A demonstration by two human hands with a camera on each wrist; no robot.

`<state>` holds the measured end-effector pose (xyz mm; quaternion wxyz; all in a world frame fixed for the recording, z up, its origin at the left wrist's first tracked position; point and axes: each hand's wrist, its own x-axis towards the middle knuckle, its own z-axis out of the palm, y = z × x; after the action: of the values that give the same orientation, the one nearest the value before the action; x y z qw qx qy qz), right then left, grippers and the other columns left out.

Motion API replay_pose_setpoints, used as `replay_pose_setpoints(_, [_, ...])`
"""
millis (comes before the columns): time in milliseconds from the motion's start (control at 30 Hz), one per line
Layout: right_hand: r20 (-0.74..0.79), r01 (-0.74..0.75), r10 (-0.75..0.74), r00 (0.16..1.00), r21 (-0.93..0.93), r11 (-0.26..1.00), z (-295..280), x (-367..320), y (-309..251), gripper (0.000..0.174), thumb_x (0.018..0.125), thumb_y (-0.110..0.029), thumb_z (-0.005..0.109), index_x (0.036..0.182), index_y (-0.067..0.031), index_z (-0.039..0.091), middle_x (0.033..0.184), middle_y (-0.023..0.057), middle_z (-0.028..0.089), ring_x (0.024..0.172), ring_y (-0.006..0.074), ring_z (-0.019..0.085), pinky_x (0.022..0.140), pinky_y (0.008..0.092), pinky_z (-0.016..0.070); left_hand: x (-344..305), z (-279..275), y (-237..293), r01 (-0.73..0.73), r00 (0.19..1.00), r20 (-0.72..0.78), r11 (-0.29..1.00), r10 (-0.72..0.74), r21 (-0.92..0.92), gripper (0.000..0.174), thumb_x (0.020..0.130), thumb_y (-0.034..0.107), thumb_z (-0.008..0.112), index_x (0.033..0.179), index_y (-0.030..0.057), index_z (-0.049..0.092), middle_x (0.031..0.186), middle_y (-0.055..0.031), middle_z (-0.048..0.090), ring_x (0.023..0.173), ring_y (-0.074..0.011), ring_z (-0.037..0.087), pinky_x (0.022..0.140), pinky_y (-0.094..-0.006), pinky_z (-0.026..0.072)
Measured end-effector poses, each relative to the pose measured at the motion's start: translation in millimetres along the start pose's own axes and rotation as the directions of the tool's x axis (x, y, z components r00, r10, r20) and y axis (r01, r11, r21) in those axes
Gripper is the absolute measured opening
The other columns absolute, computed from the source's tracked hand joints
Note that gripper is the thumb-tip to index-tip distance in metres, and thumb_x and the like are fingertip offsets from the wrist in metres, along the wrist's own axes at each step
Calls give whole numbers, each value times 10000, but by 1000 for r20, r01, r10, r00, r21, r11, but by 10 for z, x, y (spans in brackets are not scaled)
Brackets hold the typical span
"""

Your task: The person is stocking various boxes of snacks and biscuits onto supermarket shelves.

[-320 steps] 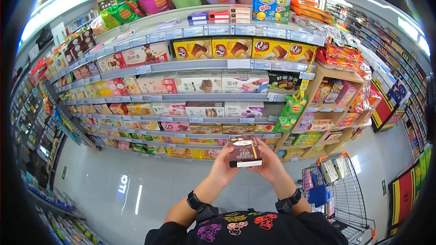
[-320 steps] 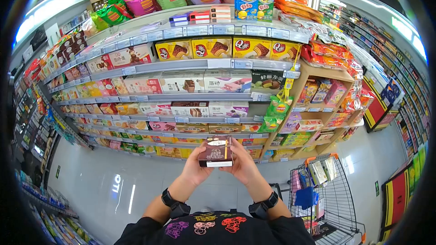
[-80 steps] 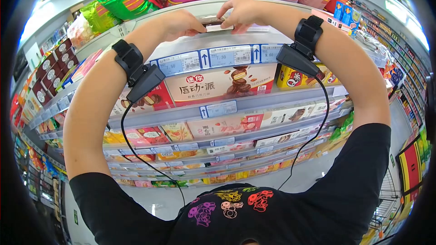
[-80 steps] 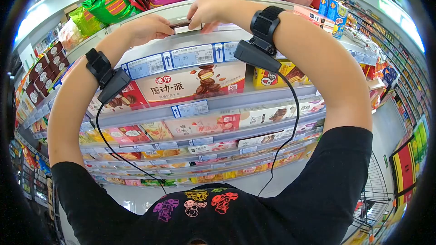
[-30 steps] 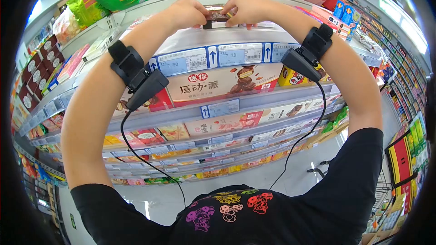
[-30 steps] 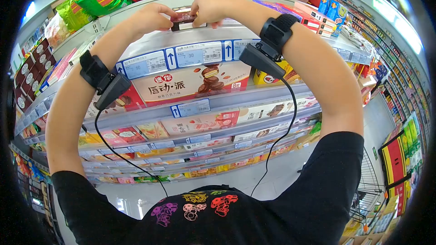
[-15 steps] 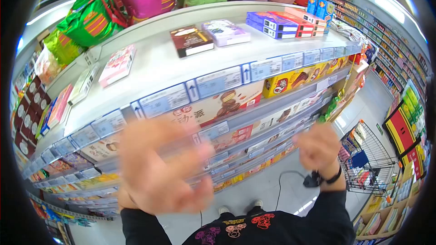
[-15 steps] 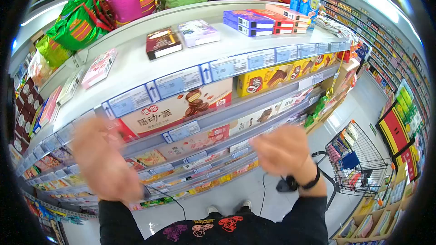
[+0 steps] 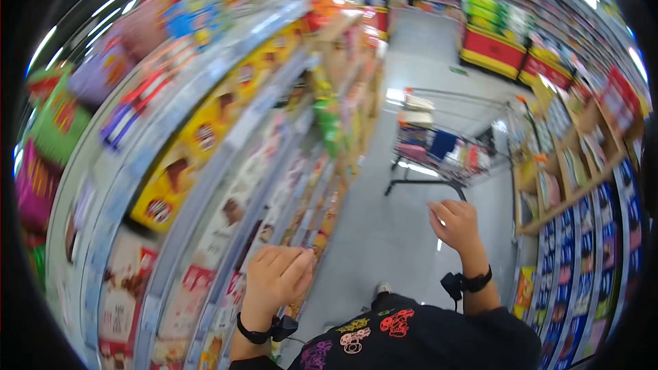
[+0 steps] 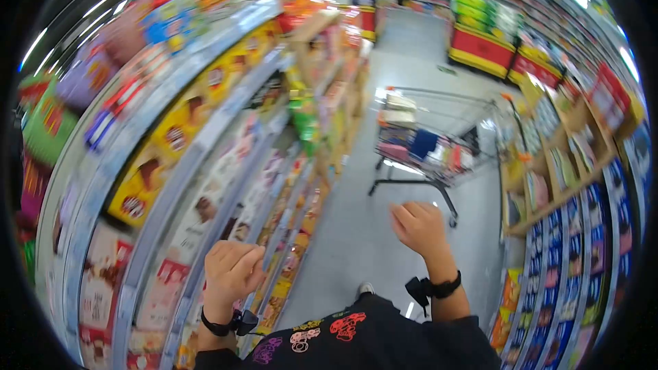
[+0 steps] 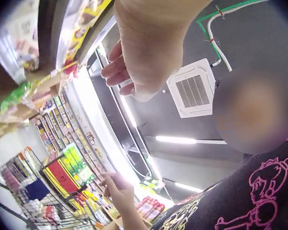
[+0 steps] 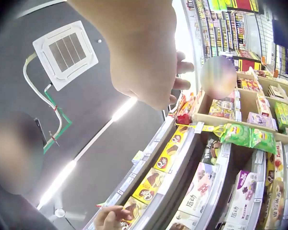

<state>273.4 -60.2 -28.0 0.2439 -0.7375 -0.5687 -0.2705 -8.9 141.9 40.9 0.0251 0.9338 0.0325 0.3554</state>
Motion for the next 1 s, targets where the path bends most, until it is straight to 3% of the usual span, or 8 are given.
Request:
replay_pose_setpoints(133, [105,11,-19,994,80,997,-16,-135,438,384,739,-185,635,1110,-138,549,768,28,560,598,191,561,531,303,456,615,896,121,0,988,153,994,17,-112,270,665,87,650,925,55,585,843,-57,593,756,-220,577,667,-346,437])
replay_pose_setpoints(300, [426,-184,176,887,-23,983,43,-512,980,409,780,-267,600,1161,-149,507,811,43,562,638,211,578,554,315,468,1099,1862,133,23,898,433,978,70,-208,344,735,185,637,1038,44,557,883,-101,587,812,-265,571,716,-383,428])
replay_pose_setpoints(533, [659,-476,536,528,-293,829,319,-1088,1683,442,748,-368,628,1094,-113,522,837,107,570,729,286,594,617,405,475,1450,3197,-185,96,691,708,950,150,-296,396,778,255,609,1091,25,532,904,-160,579,845,-328,567,736,-420,453])
replay_pose_setpoints(633, [782,-527,583,221,-407,746,513,-889,1934,472,735,-388,640,1104,-114,534,877,127,585,799,316,586,700,399,474,1658,3724,-432,91,596,787,960,161,-266,415,787,271,606,1114,28,526,966,-173,580,886,-341,566,786,-414,458])
replay_pose_setpoints(733, [796,-569,542,267,-324,756,933,-615,2296,467,749,-395,628,1109,-113,535,901,136,585,849,318,580,743,402,471,1965,4341,-819,179,627,718,840,303,-512,413,822,271,583,1166,56,506,1091,-154,559,990,-290,552,864,-364,434])
replay_pose_setpoints(833, [791,-520,382,479,-96,849,1510,-347,2713,445,755,-396,618,1074,-97,539,910,148,581,856,324,585,730,429,472,2231,5090,-1259,666,555,815,498,167,-556,410,846,276,567,1161,21,501,1085,-137,572,964,-234,572,844,-348,451])
replay_pose_setpoints(933, [809,-561,253,530,111,820,1963,-4,3169,444,772,-395,600,1094,-98,532,928,141,583,885,321,575,763,427,463,2484,5796,-1669,779,574,818,277,46,-562,387,863,267,557,1165,31,504,1097,-95,564,992,-176,546,860,-308,431])
replay_pose_setpoints(1000, [797,-533,260,545,91,841,2212,233,3474,433,776,-380,599,1100,-100,534,956,142,583,892,322,573,775,427,461,2744,6126,-1884,871,486,873,98,-32,-482,382,859,251,563,1164,30,499,1109,-105,559,1003,-185,542,876,-313,424])
